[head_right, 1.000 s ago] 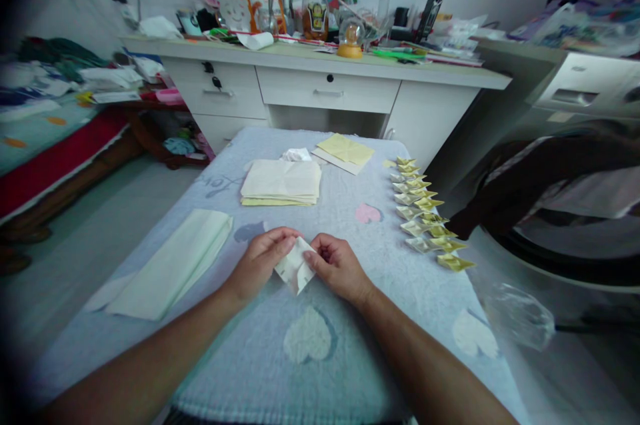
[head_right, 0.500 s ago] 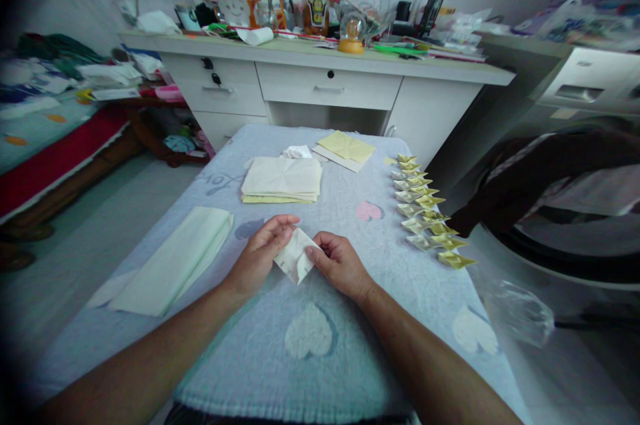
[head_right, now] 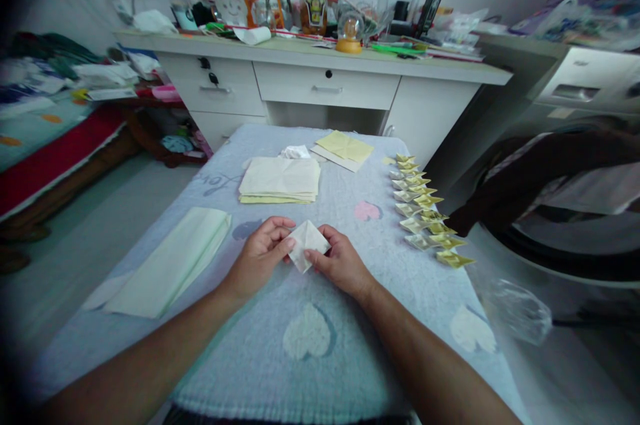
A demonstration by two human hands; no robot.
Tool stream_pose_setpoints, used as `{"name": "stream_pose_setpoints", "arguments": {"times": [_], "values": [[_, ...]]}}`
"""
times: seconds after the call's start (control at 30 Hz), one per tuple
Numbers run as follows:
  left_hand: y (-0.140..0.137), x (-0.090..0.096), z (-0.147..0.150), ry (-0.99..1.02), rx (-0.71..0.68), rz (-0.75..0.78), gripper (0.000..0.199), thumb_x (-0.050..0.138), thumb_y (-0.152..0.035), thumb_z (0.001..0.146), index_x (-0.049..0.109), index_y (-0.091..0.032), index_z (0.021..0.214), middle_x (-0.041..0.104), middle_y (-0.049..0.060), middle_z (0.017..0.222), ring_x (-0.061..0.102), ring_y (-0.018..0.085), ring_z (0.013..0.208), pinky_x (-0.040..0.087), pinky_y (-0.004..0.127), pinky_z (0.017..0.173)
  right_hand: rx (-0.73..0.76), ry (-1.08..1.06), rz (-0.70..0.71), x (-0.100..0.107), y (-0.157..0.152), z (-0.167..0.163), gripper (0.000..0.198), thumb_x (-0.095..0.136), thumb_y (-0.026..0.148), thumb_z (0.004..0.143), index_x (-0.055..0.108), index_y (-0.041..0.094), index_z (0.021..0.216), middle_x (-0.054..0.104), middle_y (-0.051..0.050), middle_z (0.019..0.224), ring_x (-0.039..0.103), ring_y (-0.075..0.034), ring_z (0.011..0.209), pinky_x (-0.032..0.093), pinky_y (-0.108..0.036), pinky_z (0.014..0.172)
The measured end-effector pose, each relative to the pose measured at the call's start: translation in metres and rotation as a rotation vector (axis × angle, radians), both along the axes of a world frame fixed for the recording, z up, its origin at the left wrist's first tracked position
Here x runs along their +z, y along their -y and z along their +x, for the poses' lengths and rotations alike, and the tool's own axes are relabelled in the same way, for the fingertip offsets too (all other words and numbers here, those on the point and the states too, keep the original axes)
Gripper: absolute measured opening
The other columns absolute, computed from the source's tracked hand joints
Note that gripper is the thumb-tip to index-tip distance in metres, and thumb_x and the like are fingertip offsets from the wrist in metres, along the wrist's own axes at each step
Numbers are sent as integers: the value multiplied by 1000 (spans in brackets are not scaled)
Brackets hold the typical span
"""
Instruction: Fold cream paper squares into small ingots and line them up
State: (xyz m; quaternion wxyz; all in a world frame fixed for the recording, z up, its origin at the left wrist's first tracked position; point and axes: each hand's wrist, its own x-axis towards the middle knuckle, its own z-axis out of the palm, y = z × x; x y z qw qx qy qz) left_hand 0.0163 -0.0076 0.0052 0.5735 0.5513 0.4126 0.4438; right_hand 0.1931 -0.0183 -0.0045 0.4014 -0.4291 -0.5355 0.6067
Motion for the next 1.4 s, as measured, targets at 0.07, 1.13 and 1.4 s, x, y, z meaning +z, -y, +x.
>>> {"name": "stream_pose_setpoints", "arguments": {"times": [0.07,1.13,1.4], "values": [[1,-1,0,-14,-1,25,23,58,-27,85,50,-19,105,59,-3,75,52,9,60,41,19,55,-4,-5,-18,-1,-1,0,39,75,43,72,52,19,90,52,7,61,41,-7,45,33,-19,42],[-2,-1,-10,-445,-154,393,17,45,-6,78,56,-19,82,49,1,86,50,15,81,39,25,71,9,-92,21,1,-1,-4,44,71,33,75,38,22,101,51,8,71,44,-6,48,35,-17,42],[-1,5,-10,-445,-143,420,17,46,-4,76,54,-18,79,49,0,84,50,14,79,38,23,70,7,-128,34,-1,0,-5,55,76,34,72,36,23,108,53,5,81,47,-7,56,38,-18,48]]}}
